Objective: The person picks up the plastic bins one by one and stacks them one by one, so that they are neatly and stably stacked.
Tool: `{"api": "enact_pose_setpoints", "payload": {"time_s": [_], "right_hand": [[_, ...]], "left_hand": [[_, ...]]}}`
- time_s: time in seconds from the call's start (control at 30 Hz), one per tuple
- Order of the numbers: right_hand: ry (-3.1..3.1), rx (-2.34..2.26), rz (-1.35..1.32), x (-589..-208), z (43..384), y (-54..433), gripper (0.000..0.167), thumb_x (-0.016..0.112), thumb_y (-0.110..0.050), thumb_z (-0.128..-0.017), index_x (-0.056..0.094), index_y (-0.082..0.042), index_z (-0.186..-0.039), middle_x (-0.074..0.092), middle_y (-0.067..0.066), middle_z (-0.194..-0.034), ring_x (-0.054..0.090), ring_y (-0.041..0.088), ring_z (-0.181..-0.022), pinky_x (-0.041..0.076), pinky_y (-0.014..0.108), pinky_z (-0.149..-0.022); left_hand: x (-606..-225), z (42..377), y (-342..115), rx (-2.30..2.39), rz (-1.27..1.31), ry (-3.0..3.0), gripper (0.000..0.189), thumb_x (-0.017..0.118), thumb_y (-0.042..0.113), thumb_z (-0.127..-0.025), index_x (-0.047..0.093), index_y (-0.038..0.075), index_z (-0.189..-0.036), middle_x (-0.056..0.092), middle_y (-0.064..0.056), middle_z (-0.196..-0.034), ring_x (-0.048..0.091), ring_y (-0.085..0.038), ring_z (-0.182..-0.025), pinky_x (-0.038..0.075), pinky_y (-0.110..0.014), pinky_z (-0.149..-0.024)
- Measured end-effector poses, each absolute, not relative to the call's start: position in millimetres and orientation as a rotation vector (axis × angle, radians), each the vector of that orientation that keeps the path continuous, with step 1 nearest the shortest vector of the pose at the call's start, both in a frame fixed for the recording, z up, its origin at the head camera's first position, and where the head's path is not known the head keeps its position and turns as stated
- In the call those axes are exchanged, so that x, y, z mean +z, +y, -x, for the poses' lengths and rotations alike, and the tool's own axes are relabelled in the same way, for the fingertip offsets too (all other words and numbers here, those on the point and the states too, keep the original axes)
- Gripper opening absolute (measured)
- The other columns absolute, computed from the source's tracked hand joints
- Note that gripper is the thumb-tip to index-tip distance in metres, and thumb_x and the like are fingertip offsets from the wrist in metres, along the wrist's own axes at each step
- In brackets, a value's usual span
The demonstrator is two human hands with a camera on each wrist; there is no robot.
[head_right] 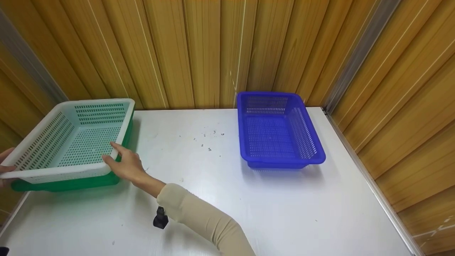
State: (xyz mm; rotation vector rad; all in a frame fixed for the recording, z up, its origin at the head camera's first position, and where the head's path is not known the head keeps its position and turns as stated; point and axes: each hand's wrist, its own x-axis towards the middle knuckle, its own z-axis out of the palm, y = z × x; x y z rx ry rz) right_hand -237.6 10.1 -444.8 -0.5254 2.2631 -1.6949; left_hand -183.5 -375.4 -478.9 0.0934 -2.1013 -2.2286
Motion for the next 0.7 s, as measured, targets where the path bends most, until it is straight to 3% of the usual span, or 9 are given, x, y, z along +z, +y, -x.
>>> {"api": "enact_pose_setpoints", "payload": {"time_s": [0.1,0.2,0.23,0.3,0.37,0.43,0.57,0.63,0.7], "right_hand": [[2.278,-1.649,0.513,-447.6,235.8,8.6,0.056,0.057,-0.037,-0.104,0.042,-0.026,-0.157,0.044,0.000,-0.161,0.045,0.021,-0.148,0.040,0.042,-0.120],[2.281,-1.623,0.496,-451.0,233.4,7.0,0.057,0.055,-0.037,-0.105,0.038,-0.030,-0.159,0.040,0.001,-0.164,0.039,0.020,-0.151,0.036,0.043,-0.122],[2.282,-1.615,0.490,-452.4,232.8,6.3,0.057,0.054,-0.038,-0.106,0.037,-0.030,-0.159,0.039,0.000,-0.164,0.037,0.020,-0.152,0.035,0.044,-0.123],[2.277,-1.608,0.476,-455.1,231.3,5.2,0.057,0.052,-0.036,-0.106,0.034,-0.032,-0.160,0.037,0.000,-0.165,0.033,0.019,-0.154,0.032,0.044,-0.125],[2.270,-1.606,0.472,-457.4,230.1,4.4,0.057,0.051,-0.035,-0.107,0.032,-0.031,-0.161,0.035,-0.001,-0.166,0.030,0.018,-0.155,0.029,0.044,-0.126],[2.268,-1.605,0.472,-458.8,229.7,4.4,0.058,0.051,-0.034,-0.107,0.031,-0.031,-0.161,0.034,-0.001,-0.166,0.029,0.017,-0.155,0.027,0.044,-0.127],[2.252,-1.621,0.453,-460.6,230.7,6.7,0.058,0.052,-0.033,-0.106,0.032,-0.032,-0.161,0.031,-0.001,-0.168,0.028,0.017,-0.156,0.027,0.045,-0.127],[2.247,-1.622,0.435,-461.6,232.0,8.2,0.059,0.053,-0.033,-0.105,0.032,-0.033,-0.161,0.027,-0.001,-0.169,0.027,0.018,-0.156,0.027,0.045,-0.127],[2.240,-1.627,0.420,-461.9,233.8,9.4,0.061,0.055,-0.031,-0.104,0.032,-0.032,-0.161,0.023,-0.001,-0.170,0.026,0.018,-0.156,0.027,0.043,-0.127]], "left_hand": [[-478.2,180.5,-371.7,-2.188,-0.163,-2.162,0.066,0.059,0.015,-0.103,0.031,0.031,-0.161,0.049,0.018,-0.147,0.060,0.006,-0.103,0.051,-0.036,-0.106],[-478.6,179.0,-367.1,-2.133,-0.221,-2.233,0.068,0.060,0.020,-0.104,0.027,0.034,-0.162,0.035,0.019,-0.162,0.052,0.002,-0.119,0.011,-0.060,-0.124],[-479.5,178.8,-366.1,-2.116,-0.235,-2.247,0.069,0.061,0.021,-0.103,0.027,0.034,-0.162,0.031,0.018,-0.164,0.049,0.001,-0.121,0.009,-0.059,-0.125],[-482.7,178.8,-364.7,-2.097,-0.261,-2.266,0.070,0.062,0.022,-0.103,0.026,0.035,-0.162,0.027,0.018,-0.166,0.046,0.001,-0.125,0.031,-0.040,-0.125],[-486.2,178.4,-364.1,-2.104,-0.278,-2.259,0.071,0.063,0.021,-0.102,0.026,0.034,-0.162,0.025,0.016,-0.168,0.048,0.003,-0.122,0.048,-0.020,-0.102],[-488.8,177.3,-362.8,-2.118,-0.308,-2.250,0.073,0.065,0.021,-0.101,0.027,0.034,-0.162,0.026,0.015,-0.168,0.052,0.005,-0.113,0.051,-0.013,-0.087],[-490.8,173.4,-358.7,-2.175,-0.359,-2.240,0.073,0.064,0.020,-0.101,0.026,0.034,-0.162,0.023,0.013,-0.170,0.055,0.008,-0.105,0.039,-0.038,-0.120],[-491.9,171.1,-357.1,-2.211,-0.364,-2.226,0.072,0.062,0.018,-0.102,0.025,0.034,-0.162,0.021,0.014,-0.170,0.055,0.011,-0.105,0.037,-0.036,-0.121],[-494.1,169.3,-356.7,-2.242,-0.356,-2.204,0.072,0.060,0.016,-0.103,0.024,0.034,-0.162,0.018,0.015,-0.170,0.054,0.013,-0.106,0.045,-0.017,-0.103]]}}
